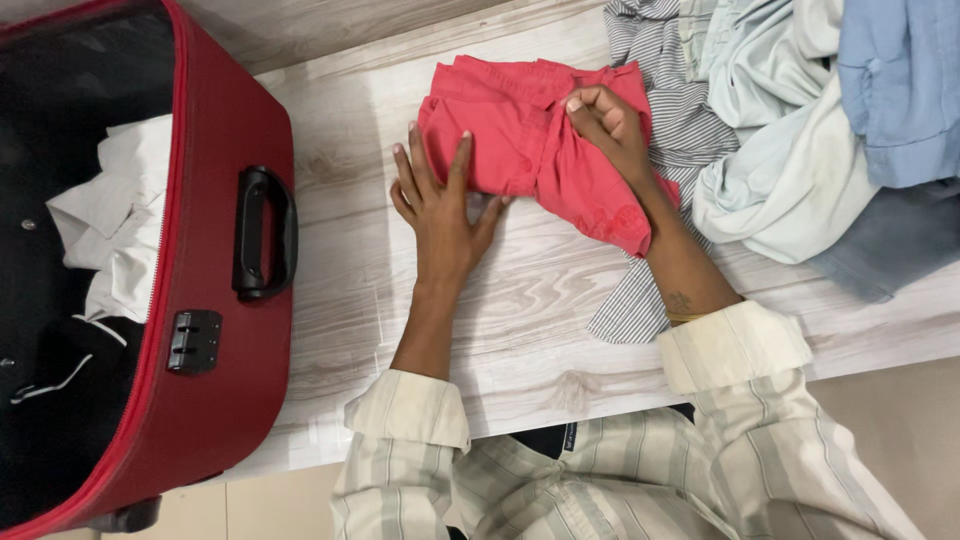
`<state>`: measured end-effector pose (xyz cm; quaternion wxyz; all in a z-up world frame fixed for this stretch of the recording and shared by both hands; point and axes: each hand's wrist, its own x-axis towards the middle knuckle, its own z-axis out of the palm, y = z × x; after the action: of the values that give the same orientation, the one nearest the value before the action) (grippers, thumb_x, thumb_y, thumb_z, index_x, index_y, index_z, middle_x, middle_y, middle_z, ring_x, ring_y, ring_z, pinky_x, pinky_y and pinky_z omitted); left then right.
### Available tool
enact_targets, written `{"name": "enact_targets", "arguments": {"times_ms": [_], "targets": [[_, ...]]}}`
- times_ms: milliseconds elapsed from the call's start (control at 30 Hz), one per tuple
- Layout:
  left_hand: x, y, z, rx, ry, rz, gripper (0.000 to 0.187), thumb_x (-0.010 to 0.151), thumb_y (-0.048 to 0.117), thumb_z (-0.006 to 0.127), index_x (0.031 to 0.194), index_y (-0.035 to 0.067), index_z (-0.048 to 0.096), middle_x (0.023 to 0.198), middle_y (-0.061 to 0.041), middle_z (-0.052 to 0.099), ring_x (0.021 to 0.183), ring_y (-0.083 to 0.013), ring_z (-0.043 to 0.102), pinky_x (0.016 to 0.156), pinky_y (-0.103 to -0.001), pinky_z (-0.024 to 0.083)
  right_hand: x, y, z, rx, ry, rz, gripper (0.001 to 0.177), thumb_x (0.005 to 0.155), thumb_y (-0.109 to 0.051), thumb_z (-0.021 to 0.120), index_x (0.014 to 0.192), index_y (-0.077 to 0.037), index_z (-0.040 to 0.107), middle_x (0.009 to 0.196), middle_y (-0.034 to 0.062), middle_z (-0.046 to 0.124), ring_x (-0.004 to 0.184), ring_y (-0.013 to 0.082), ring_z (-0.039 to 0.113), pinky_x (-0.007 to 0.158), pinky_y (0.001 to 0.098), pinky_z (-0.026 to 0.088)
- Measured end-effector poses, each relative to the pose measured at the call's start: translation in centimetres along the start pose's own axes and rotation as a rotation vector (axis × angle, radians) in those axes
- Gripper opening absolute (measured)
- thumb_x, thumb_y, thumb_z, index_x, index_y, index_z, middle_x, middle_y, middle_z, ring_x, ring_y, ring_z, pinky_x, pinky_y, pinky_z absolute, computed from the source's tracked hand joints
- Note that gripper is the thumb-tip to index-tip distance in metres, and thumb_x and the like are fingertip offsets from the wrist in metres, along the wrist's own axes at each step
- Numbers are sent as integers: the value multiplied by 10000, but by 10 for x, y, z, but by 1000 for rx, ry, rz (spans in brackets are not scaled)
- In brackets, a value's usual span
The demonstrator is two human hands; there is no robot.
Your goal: The person takes a red shirt out of a suitcase and folds it on a wooden surface by hand, occasionally handling the buttons.
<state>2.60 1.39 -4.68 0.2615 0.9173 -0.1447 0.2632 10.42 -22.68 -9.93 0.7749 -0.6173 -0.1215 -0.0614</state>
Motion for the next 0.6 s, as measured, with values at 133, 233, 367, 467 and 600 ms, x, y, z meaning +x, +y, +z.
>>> {"name": "enact_targets", "arguments": {"times_ms": [133, 233, 367, 467, 600], "targets": [[-6, -21, 24, -226, 34, -209, 960, 793, 399, 849, 1545, 49, 366, 1568, -200, 415, 1484, -341, 351, 1255, -581, 242, 1, -10, 1, -45, -47, -65, 111, 1091, -100, 586, 1183, -44, 612, 958, -64, 623, 827, -24, 519, 751, 168, 436], [-6, -28, 30, 35, 3, -262, 1032, 692, 434, 976, 1403, -84, 437, 1468, -303, 377, 1392, -447, 288, 1093, -656, 105, -3, -33, -2, 9, -71, -82, 111, 1140, -119, 594, 1203, -39, 639, 967, -72, 591, 858, -22, 499, 786, 172, 416], [-6, -30, 28, -68, 46, -202, 699, 786, 300, 930, 1310, 43, 544, 1403, -137, 549, 1355, -378, 418, 1118, -648, 147, -26, -93, 1, -413, -93, -232, 293, 1207, -174, 432, 1436, -27, 540, 1258, 20, 633, 1167, 79, 558, 1073, 244, 440], [-7, -26, 23, -364, 7, -412, 398, 926, 291, 850, 1217, 119, 640, 1190, -58, 658, 1226, -275, 557, 1120, -458, 450, -80, -142, 0, -820, -34, -269, 472, 1137, -340, 529, 1491, -28, 506, 1421, 159, 497, 1334, 276, 510, 1111, 369, 433], [-2, -19, 13, -375, 221, -320, 561, 805, 231, 871, 1258, 44, 598, 1225, -141, 551, 1200, -323, 442, 1011, -455, 405, -141, -153, 18, -1313, -41, -281, 943, 756, -566, 768, 1444, 28, 518, 1345, 234, 440, 1268, 410, 435, 1091, 507, 346]]}}
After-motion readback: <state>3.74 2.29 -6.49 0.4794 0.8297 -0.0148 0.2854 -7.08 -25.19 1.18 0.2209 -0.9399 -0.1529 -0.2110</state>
